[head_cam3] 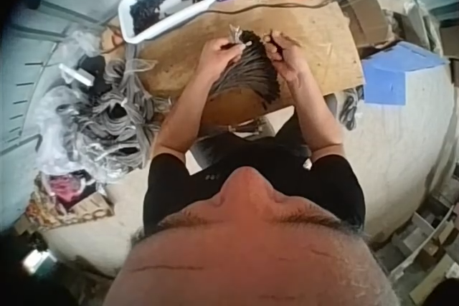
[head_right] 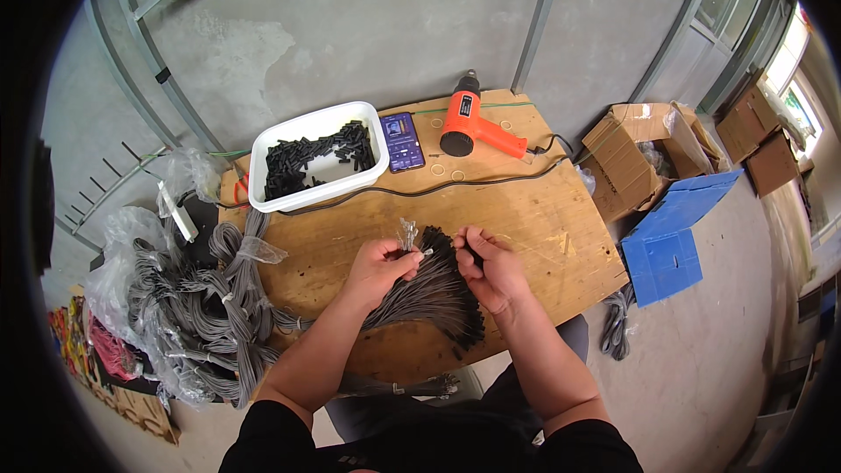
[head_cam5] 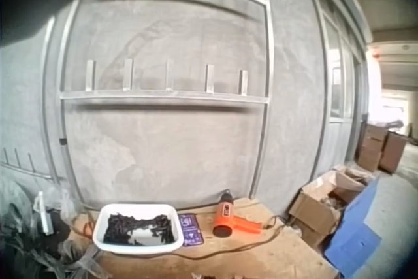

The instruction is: The person is manually assembling cables by sliding small black connectors onto wire ends at a workbench.

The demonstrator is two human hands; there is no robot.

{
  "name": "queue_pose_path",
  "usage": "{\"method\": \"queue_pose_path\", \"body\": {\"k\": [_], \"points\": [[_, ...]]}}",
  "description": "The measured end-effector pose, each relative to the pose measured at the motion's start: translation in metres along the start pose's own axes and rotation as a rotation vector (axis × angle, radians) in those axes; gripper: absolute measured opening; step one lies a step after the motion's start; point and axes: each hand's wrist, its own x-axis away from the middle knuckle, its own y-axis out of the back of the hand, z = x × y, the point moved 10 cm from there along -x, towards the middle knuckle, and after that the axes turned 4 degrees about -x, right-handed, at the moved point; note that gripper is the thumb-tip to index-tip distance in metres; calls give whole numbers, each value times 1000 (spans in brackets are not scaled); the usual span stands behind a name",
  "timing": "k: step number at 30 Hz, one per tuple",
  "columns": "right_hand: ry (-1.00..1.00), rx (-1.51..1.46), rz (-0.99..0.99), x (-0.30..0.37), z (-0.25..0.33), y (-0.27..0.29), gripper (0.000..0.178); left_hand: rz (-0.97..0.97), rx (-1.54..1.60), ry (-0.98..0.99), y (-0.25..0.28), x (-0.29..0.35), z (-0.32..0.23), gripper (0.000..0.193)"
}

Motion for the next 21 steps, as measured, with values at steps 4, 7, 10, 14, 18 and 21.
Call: {"method": "queue_pose_path", "body": {"k": [4,7,10,14,18,21], "points": [[-44,167,62,-3,-1,-8,13,-2,-17,-13,-1,0,-3,7],[-34,323,40,-23,8,-11,15,31,-61,4,-6,1,-3,8],[-12,502,68,-59,17,-35,24,22,-179,1,-2,3,-1,9],[-91,582,73,-115,8,-56,32,23,-301,-49,1,3,-4,18],[-133,663,92,-152,-12,-75,34,50,-413,-48,-4,1,-11,9],[-215,687,164,-158,-37,-95,31,42,-415,-55,-1,3,-13,8]]}}
